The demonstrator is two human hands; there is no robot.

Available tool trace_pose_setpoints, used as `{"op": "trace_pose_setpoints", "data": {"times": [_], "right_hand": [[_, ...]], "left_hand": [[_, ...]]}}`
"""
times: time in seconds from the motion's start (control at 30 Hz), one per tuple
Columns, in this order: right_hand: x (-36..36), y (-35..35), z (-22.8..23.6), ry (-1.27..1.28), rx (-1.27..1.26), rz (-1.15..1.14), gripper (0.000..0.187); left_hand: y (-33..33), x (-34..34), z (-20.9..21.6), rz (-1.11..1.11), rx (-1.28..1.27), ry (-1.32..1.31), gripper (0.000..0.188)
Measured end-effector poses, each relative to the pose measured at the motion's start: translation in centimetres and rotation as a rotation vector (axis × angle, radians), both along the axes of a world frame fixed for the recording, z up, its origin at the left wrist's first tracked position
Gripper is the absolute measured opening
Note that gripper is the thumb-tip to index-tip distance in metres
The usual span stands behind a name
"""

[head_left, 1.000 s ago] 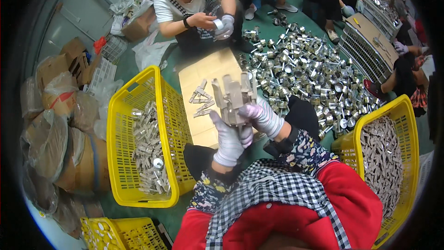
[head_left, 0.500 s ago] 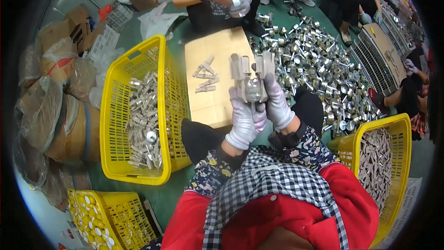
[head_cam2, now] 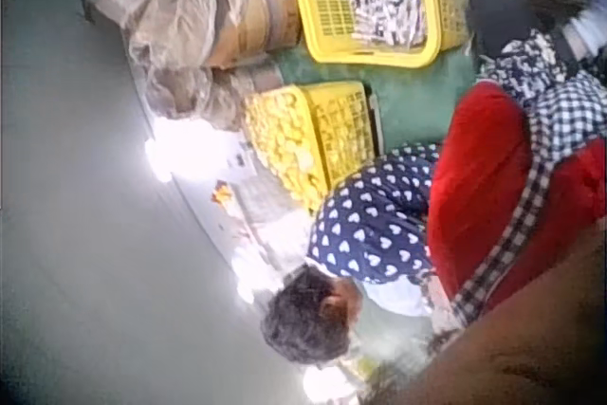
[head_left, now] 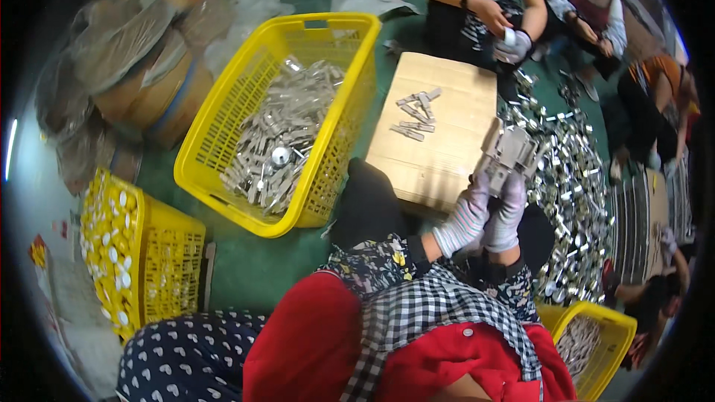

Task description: The recorder is assembling metal hinge components while sitting on the floor with other workers.

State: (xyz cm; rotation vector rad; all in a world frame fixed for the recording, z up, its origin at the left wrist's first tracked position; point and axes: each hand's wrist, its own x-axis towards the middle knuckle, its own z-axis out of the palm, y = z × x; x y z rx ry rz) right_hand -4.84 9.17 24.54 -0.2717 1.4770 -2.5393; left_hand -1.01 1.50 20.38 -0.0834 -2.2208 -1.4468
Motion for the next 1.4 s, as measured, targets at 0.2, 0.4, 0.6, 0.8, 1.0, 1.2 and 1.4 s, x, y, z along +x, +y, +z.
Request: {"op": "trace_pose_setpoints", "data": {"times": [0.2,0.4,0.6,0.8,1.0,1.2,1.4], "right_hand": [[0.8,-2.9,0.7,-0.214,-0.017,0.18,0.047],[0.8,-2.0,1.6,0.009,0.501,0.358,0.06],[2.5,2.9,-3.1,-0.168,0.569,0.286,0.047],[5.0,3.7,-4.5,-0.243,0.541,0.3,0.046],[5.0,4.2,-4.3,-0.125,0.752,0.344,0.053],[2.3,5.2,-1.6,0.428,1.036,0.141,0.041],[1.1,9.4,-1.1,0.105,0.866,0.031,0.045]], "left_hand": [[-2.6,2.2,2.7,-0.211,1.318,-0.572,0.045],[-8.8,2.1,5.8,0.122,1.27,-0.291,0.053],[-27.6,-1.5,8.0,0.207,1.082,-0.241,0.041],[-36.5,-5.2,7.4,0.667,0.064,-0.546,0.06],[-25.0,-4.7,3.9,0.204,0.359,-0.588,0.053],[-18.6,-3.1,5.8,-0.255,0.225,-0.748,0.047],[-16.3,-8.0,8.4,-0.302,0.404,-0.661,0.051]]}}
